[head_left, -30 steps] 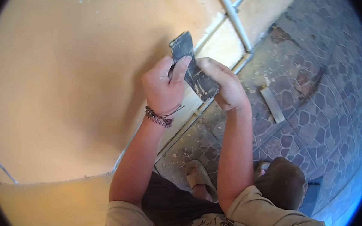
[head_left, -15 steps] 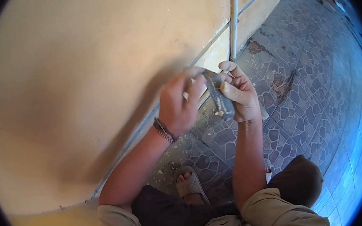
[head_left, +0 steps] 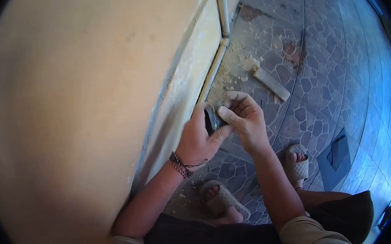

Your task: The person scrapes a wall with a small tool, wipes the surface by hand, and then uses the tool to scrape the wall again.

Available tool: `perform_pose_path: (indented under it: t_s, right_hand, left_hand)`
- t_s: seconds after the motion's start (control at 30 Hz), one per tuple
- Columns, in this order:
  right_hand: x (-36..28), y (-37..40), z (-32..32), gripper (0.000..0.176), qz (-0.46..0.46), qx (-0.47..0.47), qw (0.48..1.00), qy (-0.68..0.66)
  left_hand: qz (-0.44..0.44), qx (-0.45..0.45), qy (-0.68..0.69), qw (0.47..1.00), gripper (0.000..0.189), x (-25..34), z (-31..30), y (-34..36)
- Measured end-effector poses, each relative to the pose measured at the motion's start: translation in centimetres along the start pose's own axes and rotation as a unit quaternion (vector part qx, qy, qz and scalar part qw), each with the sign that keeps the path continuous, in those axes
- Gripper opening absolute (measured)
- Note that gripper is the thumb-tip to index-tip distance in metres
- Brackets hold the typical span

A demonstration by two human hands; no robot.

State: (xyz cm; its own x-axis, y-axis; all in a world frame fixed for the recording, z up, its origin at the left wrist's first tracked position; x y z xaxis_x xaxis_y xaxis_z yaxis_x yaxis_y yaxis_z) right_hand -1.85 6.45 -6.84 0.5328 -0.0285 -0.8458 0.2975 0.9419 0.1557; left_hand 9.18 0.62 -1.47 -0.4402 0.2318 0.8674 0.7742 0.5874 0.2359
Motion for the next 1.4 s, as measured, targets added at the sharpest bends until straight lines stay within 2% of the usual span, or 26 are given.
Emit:
perform_pose_path:
  t_s: [0.1,0.13,0.23,0.3,0.37,0.43,0.5,0.53,0.57,0.63,0.67,0.77,0.83,0.9,0.97,1.0,1.03,1.1,1.17,1.2,1.23,1.3,1.37,1.4]
  right_hand:
    - [1.7,0.7,-0.6,0.036,0.063,0.035,0.979,0.191]
    - [2.4,1.1,0.0,0.035,0.049,0.012,0.994,0.100]
    - [4.9,1.7,0.3,0.031,0.136,-0.066,0.988,0.043]
    - [6.5,1.6,-2.4,0.024,0.145,0.009,0.980,0.135]
    - [7.5,1.3,-5.7,0.023,0.138,0.091,0.950,0.265]
    - [6.6,1.0,-8.5,0.021,0.113,0.138,0.928,0.326]
    - [6.7,-0.7,-12.2,0.022,0.070,0.168,0.932,0.312]
    - [6.2,-1.9,-14.4,0.023,0.052,0.207,0.926,0.312]
    - [5.9,-2.8,-16.3,0.023,0.038,0.249,0.916,0.311]
    - [2.4,-4.1,-17.1,0.024,0.032,0.255,0.921,0.292]
    - [0.7,-5.4,-17.9,0.025,0.009,0.254,0.917,0.307]
    - [-5.3,-9.1,-20.0,0.028,-0.030,0.251,0.873,0.417]
    - [-10.7,-12.0,-19.9,0.030,-0.089,0.220,0.863,0.447]
    - [-15.2,-15.6,-18.8,0.032,-0.105,0.140,0.812,0.558]
    - [-18.7,-17.3,-16.5,0.032,-0.048,-0.040,0.709,0.703]
    - [-19.4,-18.1,-17.0,0.032,-0.029,-0.125,0.645,0.753]
    - [-19.0,-18.7,-18.1,0.034,-0.009,-0.209,0.573,0.792]
    - [-20.7,-15.4,-18.8,0.022,-0.063,-0.165,0.580,0.795]
    - [-19.4,-10.3,-20.9,0.032,-0.136,-0.138,0.643,0.741]
    - [-17.3,-7.7,-21.8,0.030,-0.111,-0.163,0.720,0.666]
    - [-14.6,-5.1,-23.4,0.015,-0.073,-0.134,0.775,0.613]
    - [-9.6,-0.6,-24.0,0.010,-0.023,-0.134,0.823,0.551]
    - [-5.3,2.4,-23.2,0.007,-0.049,-0.098,0.826,0.553]
    - [-3.4,3.4,-22.3,0.008,-0.035,-0.113,0.844,0.523]
  left_hand:
    - [-0.005,0.077,-0.097,0.992,0.060,-0.6,-2.4,0.1]
    - [0.047,0.104,-0.163,0.980,0.055,0.1,-2.7,0.4]
    - [0.068,0.123,-0.348,0.927,0.045,2.7,-2.5,1.5]
    - [0.055,0.123,-0.434,0.891,0.034,4.2,-1.9,1.4]
    - [0.049,0.136,-0.548,0.824,0.032,6.0,-1.2,1.1]
    - [0.045,0.114,-0.664,0.737,0.027,5.9,-0.2,0.1]
    - [0.070,0.085,-0.761,0.639,0.029,6.0,0.0,-1.2]
    - [0.049,0.041,-0.757,0.650,0.040,4.7,-0.5,-2.1]
    - [0.070,0.052,-0.806,0.585,0.042,4.8,-0.4,-2.3]
    - [0.114,0.073,-0.886,0.444,0.045,4.9,0.6,-2.7]
    - [0.079,0.069,-0.902,0.419,0.046,4.0,0.7,-2.9]
    - [0.117,-0.061,-0.877,0.462,0.050,2.6,1.6,-2.6]
    - [0.055,-0.085,-0.872,0.478,0.053,2.0,1.3,-2.6]
    - [0.019,-0.109,-0.869,0.482,0.056,1.7,1.1,-1.9]
    - [0.010,-0.126,-0.869,0.478,0.059,1.9,1.1,-1.3]
    - [0.018,-0.125,-0.842,0.524,0.059,2.2,1.0,-1.2]
    - [0.002,-0.099,-0.834,0.543,0.058,2.7,0.2,-1.9]
    - [-0.029,-0.045,-0.815,0.577,0.056,3.7,-1.6,-4.0]
    - [-0.027,-0.068,-0.856,0.511,0.052,3.1,-1.2,-5.8]
    - [-0.024,-0.087,-0.878,0.470,0.052,2.7,-1.0,-6.5]
    - [-0.022,-0.109,-0.897,0.427,0.053,2.2,-0.9,-7.0]
    - [-0.033,-0.098,-0.891,0.443,0.053,2.9,-1.0,-8.9]
    - [-0.061,-0.112,-0.883,0.452,0.054,2.1,-1.1,-8.4]
    - [-0.085,-0.121,-0.879,0.454,0.055,1.8,-1.1,-7.2]
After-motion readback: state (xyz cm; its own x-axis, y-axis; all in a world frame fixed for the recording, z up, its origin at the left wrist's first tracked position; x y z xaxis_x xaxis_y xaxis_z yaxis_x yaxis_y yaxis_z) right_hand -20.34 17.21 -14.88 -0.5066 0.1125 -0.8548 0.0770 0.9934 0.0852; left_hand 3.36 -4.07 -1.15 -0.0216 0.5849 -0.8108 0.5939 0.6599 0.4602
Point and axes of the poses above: each hand's wrist, its own y-axis away from the middle knuckle, its own z-axis out of the palm, x = y × z, the point moved 9 cm from there along -y, towards the middle knuckle, and after that the axes turned 12 degrees about -x, right-handed, at the moved point
